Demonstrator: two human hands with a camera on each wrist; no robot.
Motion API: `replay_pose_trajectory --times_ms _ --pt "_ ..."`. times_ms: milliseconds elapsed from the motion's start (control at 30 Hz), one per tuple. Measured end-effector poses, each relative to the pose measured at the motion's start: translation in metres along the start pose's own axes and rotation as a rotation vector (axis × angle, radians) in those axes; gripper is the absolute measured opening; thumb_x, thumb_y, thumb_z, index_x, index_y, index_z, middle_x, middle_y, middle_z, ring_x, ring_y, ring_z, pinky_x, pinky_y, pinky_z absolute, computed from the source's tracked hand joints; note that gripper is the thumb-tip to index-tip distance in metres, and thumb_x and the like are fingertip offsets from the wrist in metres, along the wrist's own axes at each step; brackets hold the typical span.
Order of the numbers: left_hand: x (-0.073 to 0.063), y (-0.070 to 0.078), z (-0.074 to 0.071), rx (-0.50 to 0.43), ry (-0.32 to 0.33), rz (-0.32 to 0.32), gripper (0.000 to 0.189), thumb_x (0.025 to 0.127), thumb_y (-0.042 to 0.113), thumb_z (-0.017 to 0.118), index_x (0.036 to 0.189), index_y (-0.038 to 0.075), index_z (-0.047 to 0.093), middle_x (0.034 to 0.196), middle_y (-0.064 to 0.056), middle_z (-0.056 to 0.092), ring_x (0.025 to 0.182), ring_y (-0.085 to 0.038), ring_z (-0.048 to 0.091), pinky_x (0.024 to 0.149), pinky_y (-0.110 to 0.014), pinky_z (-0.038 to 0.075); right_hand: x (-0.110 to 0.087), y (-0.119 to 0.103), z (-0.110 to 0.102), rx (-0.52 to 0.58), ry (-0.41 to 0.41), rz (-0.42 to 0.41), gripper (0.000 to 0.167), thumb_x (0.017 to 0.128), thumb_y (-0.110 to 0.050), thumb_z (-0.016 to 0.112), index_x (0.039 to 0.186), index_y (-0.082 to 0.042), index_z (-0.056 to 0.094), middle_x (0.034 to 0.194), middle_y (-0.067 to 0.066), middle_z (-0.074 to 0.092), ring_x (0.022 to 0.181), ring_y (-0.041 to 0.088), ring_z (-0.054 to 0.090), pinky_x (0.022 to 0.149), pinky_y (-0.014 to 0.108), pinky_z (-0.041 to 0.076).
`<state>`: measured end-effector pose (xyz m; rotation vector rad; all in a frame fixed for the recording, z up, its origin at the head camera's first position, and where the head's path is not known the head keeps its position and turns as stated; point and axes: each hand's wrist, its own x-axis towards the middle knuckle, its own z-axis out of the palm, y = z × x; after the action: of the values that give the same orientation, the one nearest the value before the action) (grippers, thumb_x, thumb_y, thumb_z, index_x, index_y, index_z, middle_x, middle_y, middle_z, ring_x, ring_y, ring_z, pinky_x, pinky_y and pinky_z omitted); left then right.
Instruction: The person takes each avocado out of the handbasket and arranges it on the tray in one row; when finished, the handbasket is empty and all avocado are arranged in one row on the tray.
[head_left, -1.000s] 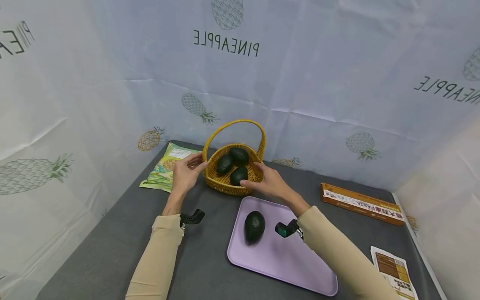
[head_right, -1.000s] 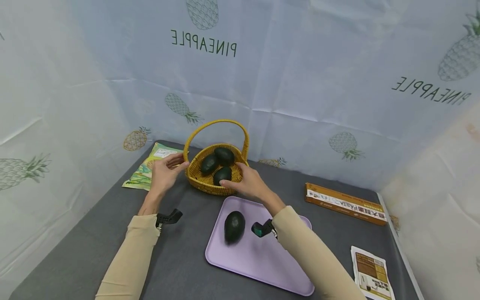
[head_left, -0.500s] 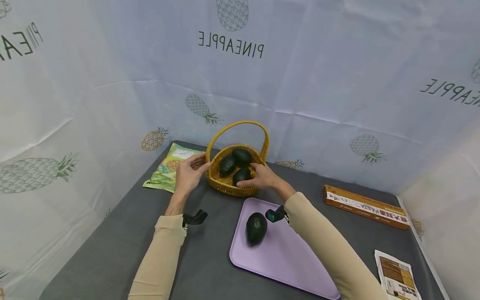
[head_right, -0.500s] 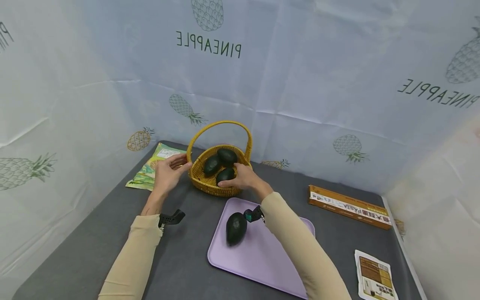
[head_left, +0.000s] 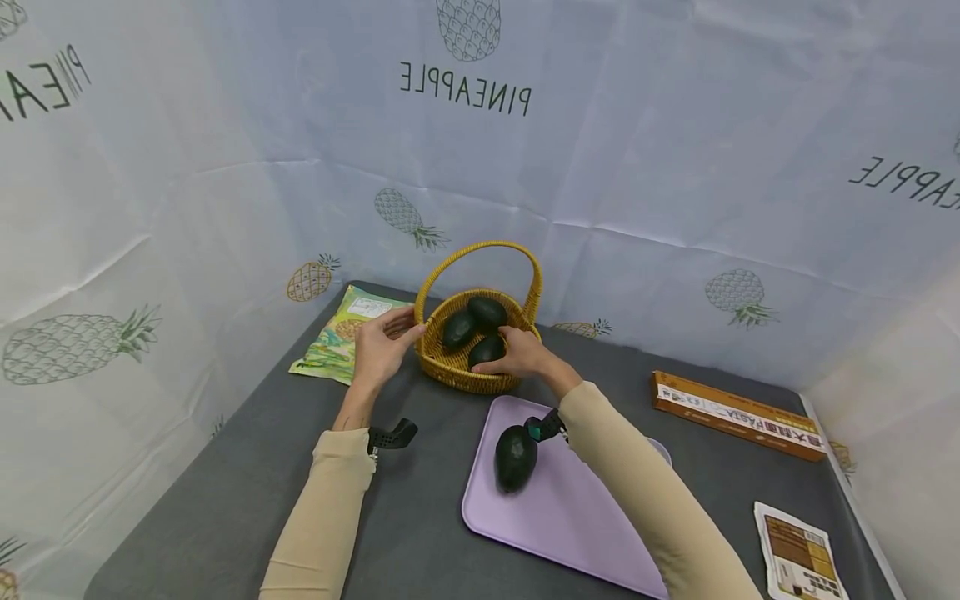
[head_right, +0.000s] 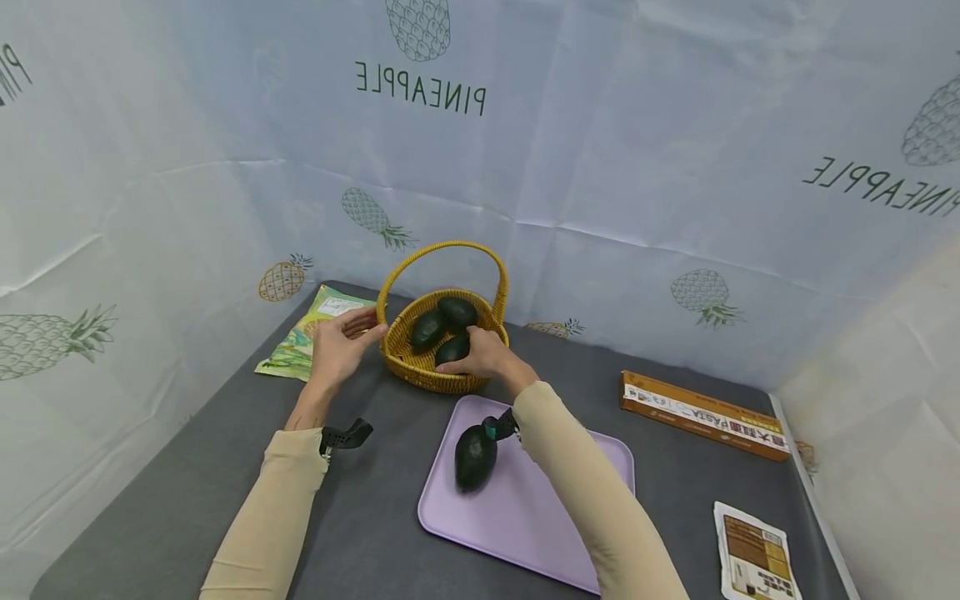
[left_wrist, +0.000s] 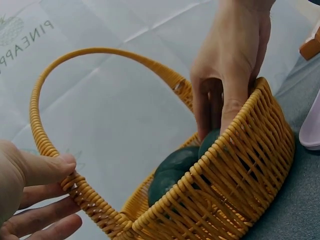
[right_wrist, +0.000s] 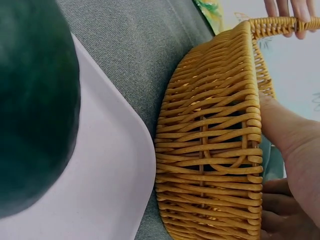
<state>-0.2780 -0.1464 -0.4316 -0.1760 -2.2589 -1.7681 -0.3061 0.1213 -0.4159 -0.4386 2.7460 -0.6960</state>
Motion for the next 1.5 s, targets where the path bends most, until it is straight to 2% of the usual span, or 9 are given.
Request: replay_pose_trajectory --times_ms 433,633,733,900,967,1100,1367,1500 --pt "0.001 0.001 0.005 -0.020 -0.002 0.029 0.044 0.096 0.017 0.079 0.137 0.005 0.069 0.129 -0.020 0.072 0.120 -0.033 0.070 0.102 -0.039 0.061 -0.002 0.001 0.002 -0.027 0.050 -0.014 0.098 0.088 -0.045 0.084 0.157 0.008 0.037 0.150 0.027 0.054 0.140 0.040 0.053 0.114 0.051 0.051" --pt "0.001 -0.001 0.005 -0.013 -0.001 0.027 0.045 0.096 0.018 0.079 0.138 0.005 0.068 0.130 -0.020 0.072 0.120 -0.033 0.070 0.102 -0.040 0.061 -0.003 0.004 0.006 -0.013 0.097 -0.002 0.098 0.086 -0.049 0.085 0.155 0.006 0.042 0.148 0.026 0.057 0.138 0.040 0.055 0.112 0.051 0.053" --pt "0.001 -0.001 0.005 -0.010 0.000 0.026 0.046 0.096 0.019 0.079 0.138 0.006 0.068 0.130 -0.019 0.072 0.120 -0.033 0.070 0.102 -0.040 0.061 -0.002 0.007 0.006 0.006 0.129 0.019 0.099 0.083 -0.053 0.086 0.154 0.004 0.045 0.149 0.024 0.056 0.141 0.042 0.051 0.113 0.053 0.051" --pt "0.000 -0.002 0.004 -0.005 0.001 0.025 0.045 0.096 0.018 0.079 0.138 0.006 0.068 0.130 -0.019 0.072 0.120 -0.033 0.070 0.102 -0.040 0.061 -0.006 0.009 -0.001 0.047 0.149 0.030 0.099 0.082 -0.057 0.085 0.155 -0.001 0.047 0.150 0.022 0.056 0.138 0.041 0.053 0.110 0.055 0.053" --pt "0.000 -0.003 0.003 -0.002 0.004 0.026 0.045 0.096 0.018 0.079 0.138 0.005 0.068 0.131 -0.019 0.072 0.120 -0.033 0.070 0.102 -0.040 0.061 -0.012 0.007 -0.007 0.062 0.150 0.024 0.098 0.082 -0.058 0.085 0.155 -0.004 0.048 0.145 0.021 0.059 0.129 0.038 0.060 0.104 0.054 0.057" --pt "0.000 -0.003 0.001 0.001 0.005 0.029 0.046 0.097 0.018 0.078 0.139 0.005 0.068 0.131 -0.020 0.071 0.121 -0.033 0.069 0.102 -0.040 0.061 -0.028 0.004 -0.021 0.072 0.158 -0.005 0.094 0.081 -0.057 0.086 0.153 -0.008 0.052 0.137 0.016 0.064 0.120 0.032 0.064 0.098 0.049 0.059" --pt "0.000 -0.002 0.000 -0.011 0.001 0.013 0.045 0.096 0.020 0.079 0.138 0.006 0.068 0.131 -0.020 0.071 0.121 -0.034 0.069 0.103 -0.042 0.060 -0.082 0.011 -0.044 0.078 0.119 -0.091 0.089 0.080 -0.050 0.088 0.151 -0.009 0.055 0.145 0.014 0.063 0.130 0.032 0.065 0.105 0.049 0.059" --pt "0.001 -0.002 0.001 -0.018 -0.001 0.008 0.045 0.096 0.020 0.079 0.139 0.006 0.068 0.132 -0.020 0.071 0.122 -0.033 0.069 0.103 -0.041 0.060 -0.114 0.020 -0.045 0.070 0.103 -0.120 0.089 0.080 -0.051 0.088 0.149 -0.007 0.055 0.139 0.012 0.067 0.128 0.031 0.066 0.106 0.051 0.058"
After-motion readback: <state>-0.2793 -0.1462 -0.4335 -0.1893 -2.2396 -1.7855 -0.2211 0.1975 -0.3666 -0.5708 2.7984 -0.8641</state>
